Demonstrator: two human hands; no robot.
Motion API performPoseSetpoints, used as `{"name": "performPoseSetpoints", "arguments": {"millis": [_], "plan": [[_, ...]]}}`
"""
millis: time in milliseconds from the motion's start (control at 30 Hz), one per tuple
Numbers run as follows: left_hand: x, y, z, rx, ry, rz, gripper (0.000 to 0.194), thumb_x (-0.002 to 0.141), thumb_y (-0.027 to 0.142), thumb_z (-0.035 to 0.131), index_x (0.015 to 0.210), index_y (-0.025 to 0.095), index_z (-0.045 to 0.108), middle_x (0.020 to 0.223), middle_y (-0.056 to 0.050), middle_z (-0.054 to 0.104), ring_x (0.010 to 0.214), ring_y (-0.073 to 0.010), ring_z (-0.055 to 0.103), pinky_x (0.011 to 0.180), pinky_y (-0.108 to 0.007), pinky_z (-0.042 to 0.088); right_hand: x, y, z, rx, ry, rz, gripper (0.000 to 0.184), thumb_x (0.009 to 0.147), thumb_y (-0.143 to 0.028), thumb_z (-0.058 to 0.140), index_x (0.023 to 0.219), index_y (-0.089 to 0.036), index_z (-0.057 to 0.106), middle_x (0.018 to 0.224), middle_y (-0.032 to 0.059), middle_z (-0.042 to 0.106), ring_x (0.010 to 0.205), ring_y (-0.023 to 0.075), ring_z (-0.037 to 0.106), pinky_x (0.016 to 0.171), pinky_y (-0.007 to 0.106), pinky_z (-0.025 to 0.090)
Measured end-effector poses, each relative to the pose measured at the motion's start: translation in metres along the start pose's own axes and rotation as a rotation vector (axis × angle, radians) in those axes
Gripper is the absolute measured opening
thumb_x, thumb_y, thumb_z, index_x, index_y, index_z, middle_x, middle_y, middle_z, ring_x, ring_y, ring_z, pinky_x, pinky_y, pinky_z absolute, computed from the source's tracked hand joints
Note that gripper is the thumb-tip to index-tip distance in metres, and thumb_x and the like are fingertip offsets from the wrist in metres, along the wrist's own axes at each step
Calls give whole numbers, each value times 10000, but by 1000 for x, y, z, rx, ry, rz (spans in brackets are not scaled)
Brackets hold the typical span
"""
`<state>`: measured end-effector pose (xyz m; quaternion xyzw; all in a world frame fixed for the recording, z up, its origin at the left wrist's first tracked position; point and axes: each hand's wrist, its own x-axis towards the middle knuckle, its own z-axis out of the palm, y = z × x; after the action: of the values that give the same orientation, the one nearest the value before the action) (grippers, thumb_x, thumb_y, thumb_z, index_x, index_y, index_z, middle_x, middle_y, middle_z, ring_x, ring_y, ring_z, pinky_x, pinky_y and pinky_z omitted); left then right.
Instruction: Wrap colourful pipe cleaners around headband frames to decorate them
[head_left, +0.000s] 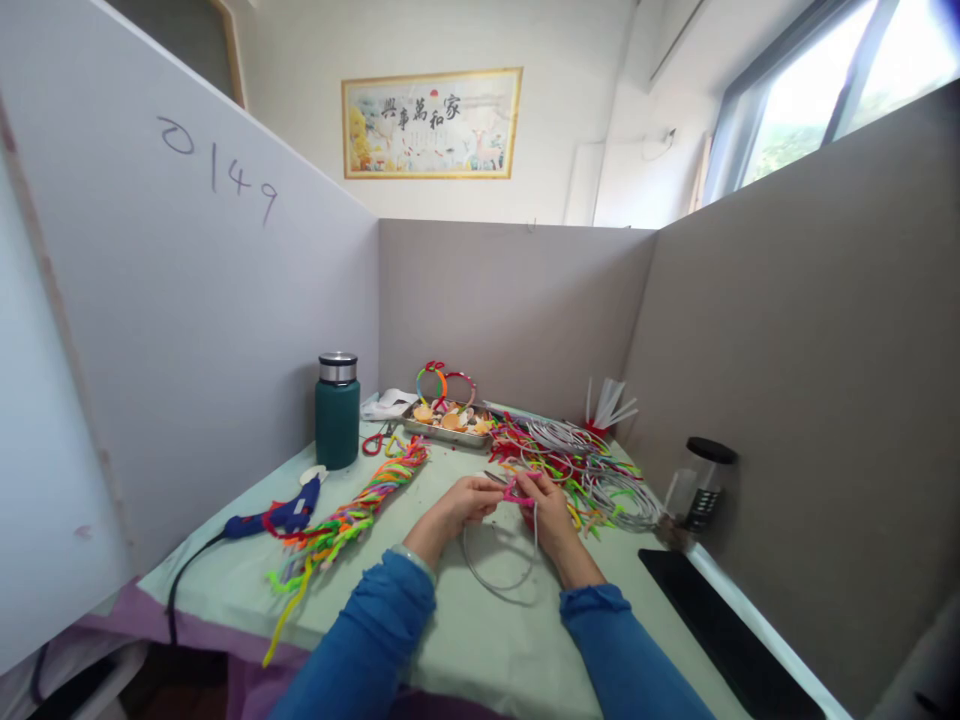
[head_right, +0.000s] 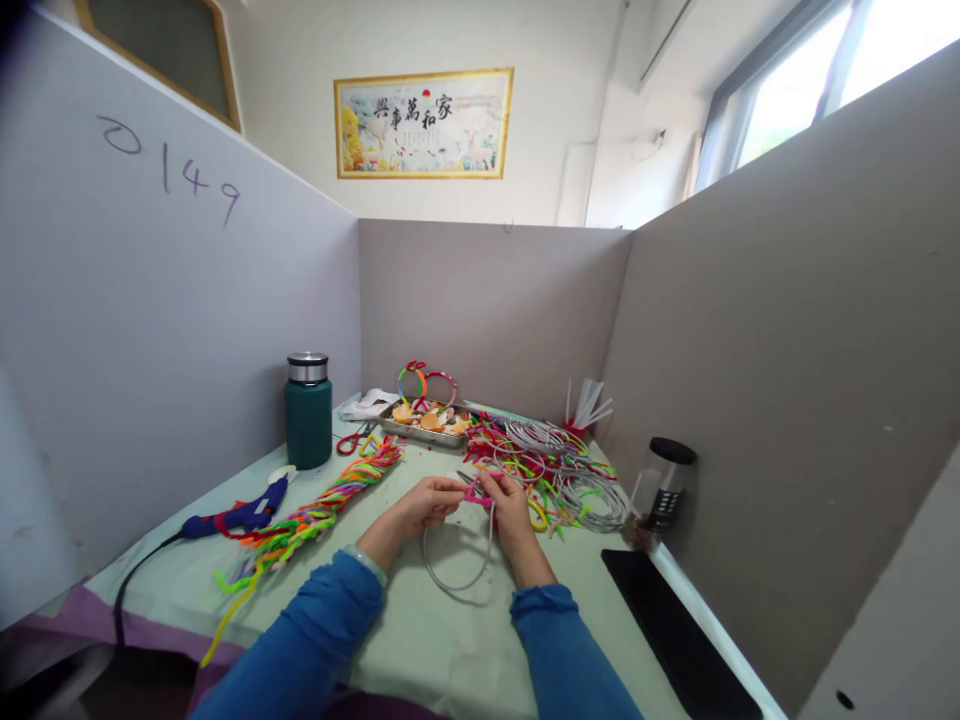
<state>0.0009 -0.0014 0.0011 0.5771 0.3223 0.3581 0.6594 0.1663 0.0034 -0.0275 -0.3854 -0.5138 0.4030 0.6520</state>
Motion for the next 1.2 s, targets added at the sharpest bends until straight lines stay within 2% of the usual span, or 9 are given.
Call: {"name": "performPoseSetpoints", "arguments": {"millis": [133, 233, 333, 500, 667, 833, 967, 1067, 1200], "plan": [[-5, 4, 2, -24, -70, -29, 384, 604, 365, 749, 871, 123, 615, 485, 90, 342, 369, -6, 179, 391, -214, 42, 0, 1, 0, 56, -33, 1, 347, 638, -499, 699, 688, -167, 613, 606, 3, 568, 545, 126, 488, 518, 253, 379], [-4, 5, 3, -40, -92, -30, 361, 608, 378, 752, 811, 129, 587, 471, 96, 323, 367, -5, 173, 391, -215, 38, 0, 1, 3, 66, -75, 39, 356, 654, -517, 679, 690, -169, 611, 614, 0, 567, 515, 111, 468, 479, 242, 351], [0, 2, 2, -48, -10, 1, 356, 603, 382, 751, 770, 148, 541, 467, 88, 378, 347, -3, 184, 379, -212, 35, 0, 1, 5, 82, -93, 100, 401, 668, -559, 646, 764, -170, 640, 638, 7, 586, 462, 93, 443, 422, 231, 310], [7, -4, -3, -60, 218, 55, 348, 579, 345, 747, 756, 151, 518, 537, 55, 496, 339, 3, 212, 343, -190, 94, -1, 0, 5, 118, -54, 141, 506, 741, -639, 513, 805, -158, 655, 545, 14, 545, 426, 110, 431, 380, 233, 285], [12, -11, -7, 23, 324, 130, 319, 591, 346, 731, 769, 136, 570, 571, 38, 533, 352, -4, 257, 326, -182, 162, -5, -3, 6, 44, -119, 100, 355, 715, -518, 626, 819, -179, 647, 626, 4, 583, 452, 96, 429, 398, 224, 280], [16, -14, -8, 70, 335, 140, 346, 588, 357, 744, 807, 121, 616, 619, 16, 559, 358, -2, 298, 336, -187, 185, -6, -2, 6, -22, -112, 86, 275, 655, -387, 696, 829, -182, 636, 479, -60, 474, 415, 85, 375, 406, 219, 267], [15, -14, -7, 80, 255, 89, 410, 577, 352, 757, 890, 113, 642, 637, 5, 570, 360, 5, 265, 343, -198, 157, -4, 2, 5, -37, -83, 82, 275, 668, -387, 676, 839, -178, 628, 471, -61, 471, 414, 88, 377, 403, 218, 255], [13, -13, -6, 104, 217, 64, 402, 591, 386, 746, 858, 100, 653, 533, 36, 492, 360, 2, 209, 350, -209, 126, -3, 3, 5, -35, -80, 70, 293, 670, -405, 670, 849, -178, 627, 471, -62, 468, 421, 90, 379, 407, 218, 260], [11, -10, -4, 151, 286, 102, 389, 627, 471, 695, 754, 107, 639, 437, 72, 369, 352, -15, 200, 351, -213, 124, -4, 1, 7, -64, -76, 33, 287, 675, -443, 659, 776, -178, 618, 491, -50, 488, 424, 88, 375, 408, 223, 259]]}}
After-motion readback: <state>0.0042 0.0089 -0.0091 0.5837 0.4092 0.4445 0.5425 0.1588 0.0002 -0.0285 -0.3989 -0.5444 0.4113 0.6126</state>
